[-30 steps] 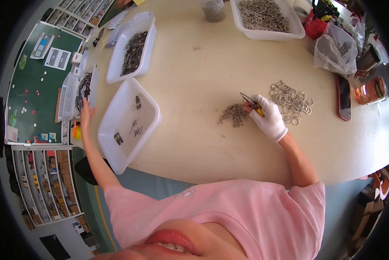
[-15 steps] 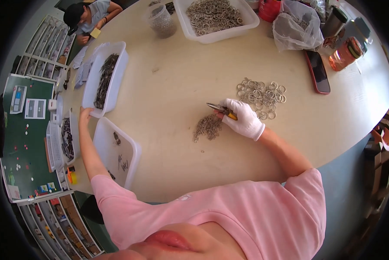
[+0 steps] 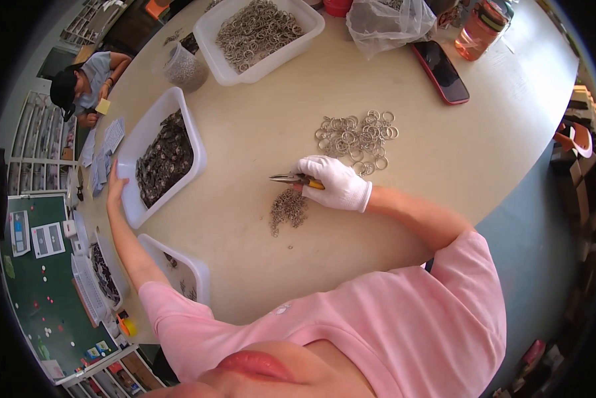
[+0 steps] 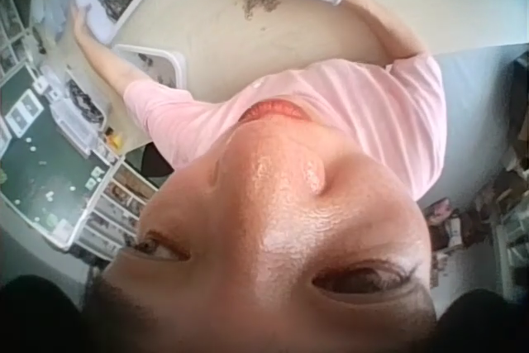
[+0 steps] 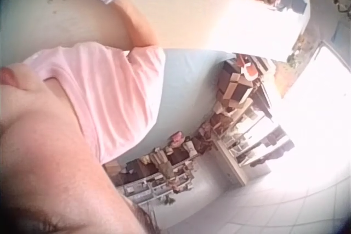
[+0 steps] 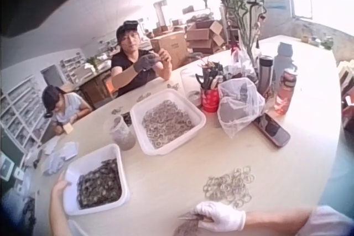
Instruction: The person assembles small metal rings and components into jewelry chains using pliers, sorting them into white trays.
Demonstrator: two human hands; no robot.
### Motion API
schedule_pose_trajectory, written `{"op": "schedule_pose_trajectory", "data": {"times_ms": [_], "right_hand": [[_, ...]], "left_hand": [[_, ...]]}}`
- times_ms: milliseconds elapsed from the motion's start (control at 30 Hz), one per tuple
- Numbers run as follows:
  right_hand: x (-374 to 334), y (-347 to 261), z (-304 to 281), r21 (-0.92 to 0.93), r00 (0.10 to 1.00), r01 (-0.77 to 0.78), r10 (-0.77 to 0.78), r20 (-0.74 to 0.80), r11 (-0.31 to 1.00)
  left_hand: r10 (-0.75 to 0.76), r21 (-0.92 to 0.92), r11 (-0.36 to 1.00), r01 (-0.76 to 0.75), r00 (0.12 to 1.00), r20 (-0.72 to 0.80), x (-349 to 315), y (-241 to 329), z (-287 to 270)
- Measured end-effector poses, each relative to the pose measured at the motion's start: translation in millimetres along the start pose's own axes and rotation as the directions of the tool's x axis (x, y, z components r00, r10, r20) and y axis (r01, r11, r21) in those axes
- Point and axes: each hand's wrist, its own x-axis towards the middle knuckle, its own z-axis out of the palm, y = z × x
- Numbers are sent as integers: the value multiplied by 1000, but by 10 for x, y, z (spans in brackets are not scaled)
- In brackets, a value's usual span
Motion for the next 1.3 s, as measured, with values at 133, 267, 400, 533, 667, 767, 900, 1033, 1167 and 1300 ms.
{"op": "schedule_pose_trajectory", "data": {"times_ms": [133,267,400,533,667,767,900,1033,1167,1300], "right_hand": [[-11,-54,10,-22,999,18,-18,29,1000],[-44,47,15,-58,997,79,-79,-2,995],[-5,-30,78,-5,992,123,-123,32,992],[19,12,70,-44,987,161,-161,15,986],[-18,27,5,-74,989,148,-149,-12,986],[-6,17,17,-91,991,131,-131,-2,987],[-8,-58,91,-5,984,176,-175,36,984],[-9,36,67,-92,983,181,-182,1,979],[-35,98,-41,-51,992,119,-120,-25,992],[21,73,16,-30,987,162,-162,-15,986]], "left_hand": [[212,302,940,-157,964,-160,209,648,41],[716,341,655,-675,698,5,384,2447,1364],[604,441,759,-478,770,-206,817,2371,1754],[647,461,724,-513,736,-198,1040,2304,1694],[676,489,692,-531,714,-182,1185,2301,1701],[546,515,766,-384,811,-209,1374,2055,1512],[659,598,691,-406,694,-291,1285,1461,777],[609,337,791,-511,708,-356,632,1537,1155],[643,113,718,-686,717,268,-1324,2336,1641],[714,554,472,-686,666,217,-1643,1944,1869]]}}
